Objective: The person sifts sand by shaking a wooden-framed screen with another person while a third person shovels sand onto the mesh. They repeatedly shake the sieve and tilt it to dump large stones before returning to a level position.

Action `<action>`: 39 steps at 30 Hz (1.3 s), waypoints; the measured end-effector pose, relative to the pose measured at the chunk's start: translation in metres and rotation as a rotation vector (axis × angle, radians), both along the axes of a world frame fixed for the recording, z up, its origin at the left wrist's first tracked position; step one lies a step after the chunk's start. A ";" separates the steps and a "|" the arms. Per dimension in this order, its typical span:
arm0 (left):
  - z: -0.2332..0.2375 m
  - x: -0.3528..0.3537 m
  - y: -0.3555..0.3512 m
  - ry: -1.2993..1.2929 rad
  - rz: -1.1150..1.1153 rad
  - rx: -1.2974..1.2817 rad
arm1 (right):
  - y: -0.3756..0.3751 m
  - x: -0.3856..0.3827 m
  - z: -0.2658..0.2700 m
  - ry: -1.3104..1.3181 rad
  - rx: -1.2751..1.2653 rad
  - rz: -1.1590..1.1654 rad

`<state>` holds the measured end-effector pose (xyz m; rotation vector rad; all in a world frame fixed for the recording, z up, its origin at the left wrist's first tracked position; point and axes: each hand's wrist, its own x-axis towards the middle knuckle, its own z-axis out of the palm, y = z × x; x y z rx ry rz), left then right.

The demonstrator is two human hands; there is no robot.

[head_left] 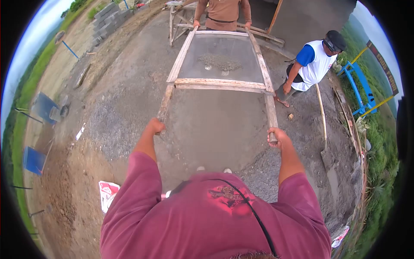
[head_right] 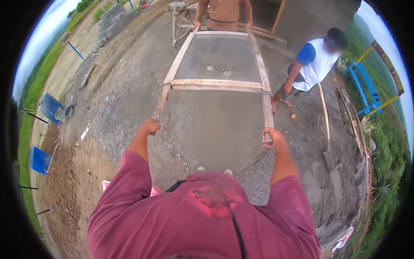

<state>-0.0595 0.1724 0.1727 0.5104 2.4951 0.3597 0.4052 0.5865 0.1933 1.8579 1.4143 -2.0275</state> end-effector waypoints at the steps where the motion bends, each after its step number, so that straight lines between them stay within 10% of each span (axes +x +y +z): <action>1: 0.002 0.017 -0.003 -0.050 0.037 -0.008 | 0.002 0.003 -0.001 -0.015 -0.016 0.007; 6: -0.152 0.139 -0.125 -0.092 0.142 -0.091 | -0.101 0.143 -0.135 0.025 -0.011 -0.033; 13: -0.085 0.256 -0.185 -0.227 0.259 -0.076 | -0.191 0.229 -0.099 -0.118 0.060 0.039; 18: -0.126 0.173 -0.110 -0.098 0.105 -0.082 | -0.090 0.179 -0.158 0.031 -0.067 -0.062; 25: -0.012 0.054 0.024 -0.020 0.026 -0.081 | 0.035 0.050 0.003 0.006 0.032 0.024; 31: -0.159 0.171 -0.101 -0.060 0.099 -0.071 | -0.067 0.161 -0.104 0.041 0.044 -0.018; 39: -0.173 0.297 -0.255 -0.170 0.207 -0.013 | -0.214 0.272 -0.121 -0.321 0.225 0.082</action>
